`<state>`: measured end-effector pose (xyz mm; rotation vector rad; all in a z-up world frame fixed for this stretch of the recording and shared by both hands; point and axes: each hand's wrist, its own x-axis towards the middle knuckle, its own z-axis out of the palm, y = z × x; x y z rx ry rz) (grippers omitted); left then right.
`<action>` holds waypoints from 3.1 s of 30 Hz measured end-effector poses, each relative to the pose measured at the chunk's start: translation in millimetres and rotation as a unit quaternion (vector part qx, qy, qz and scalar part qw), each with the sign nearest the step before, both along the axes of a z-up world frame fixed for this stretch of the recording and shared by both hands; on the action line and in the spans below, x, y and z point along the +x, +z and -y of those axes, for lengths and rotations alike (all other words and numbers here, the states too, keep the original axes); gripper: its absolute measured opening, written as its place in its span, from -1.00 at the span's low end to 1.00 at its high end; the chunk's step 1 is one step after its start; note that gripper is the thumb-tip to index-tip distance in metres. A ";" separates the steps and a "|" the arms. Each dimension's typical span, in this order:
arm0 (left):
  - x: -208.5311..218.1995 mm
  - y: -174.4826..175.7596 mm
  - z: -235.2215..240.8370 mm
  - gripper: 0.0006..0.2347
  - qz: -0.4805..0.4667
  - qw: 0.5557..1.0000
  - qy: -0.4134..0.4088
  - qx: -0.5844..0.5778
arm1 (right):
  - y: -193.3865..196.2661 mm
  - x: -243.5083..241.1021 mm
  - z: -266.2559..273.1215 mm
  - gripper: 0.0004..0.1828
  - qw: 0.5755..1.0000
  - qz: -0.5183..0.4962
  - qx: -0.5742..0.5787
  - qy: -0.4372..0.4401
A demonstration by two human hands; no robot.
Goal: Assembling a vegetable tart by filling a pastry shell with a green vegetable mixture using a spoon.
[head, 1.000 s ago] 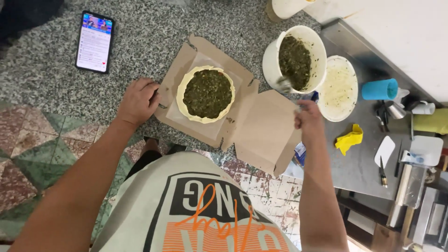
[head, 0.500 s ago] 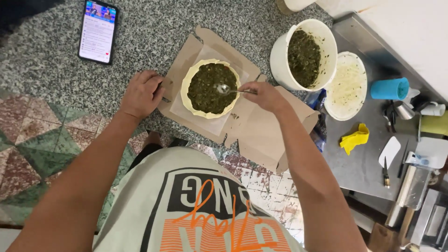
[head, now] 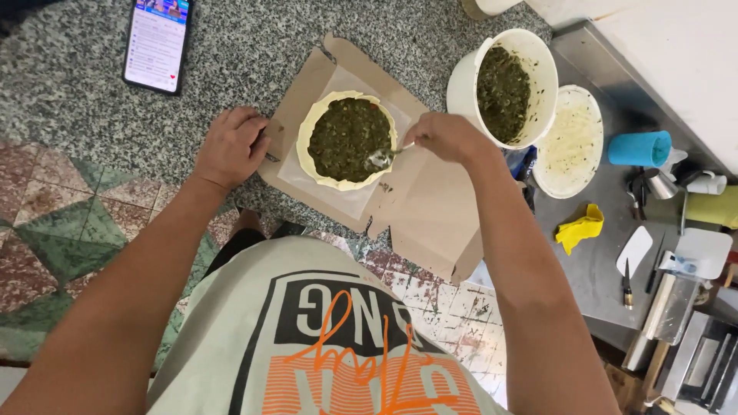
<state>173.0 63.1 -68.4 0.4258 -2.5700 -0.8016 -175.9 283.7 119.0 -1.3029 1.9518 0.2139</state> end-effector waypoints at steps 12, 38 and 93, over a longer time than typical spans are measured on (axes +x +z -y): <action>0.7 16.3 -1.0 -0.83 0.008 1.000 -0.001 0.015 | -1.7 -3.8 -1.0 -0.78 0.998 0.046 -0.046 -0.022; -0.8 2.4 3.0 -0.81 0.006 1.000 -0.014 -0.011 | -76.7 34.6 -20.8 -0.74 0.941 0.025 -0.275 -0.193; 0.4 -6.6 0.8 -0.79 0.003 0.999 0.011 -0.044 | -62.8 -109.4 -90.3 -0.81 0.887 -0.306 -0.190 -0.289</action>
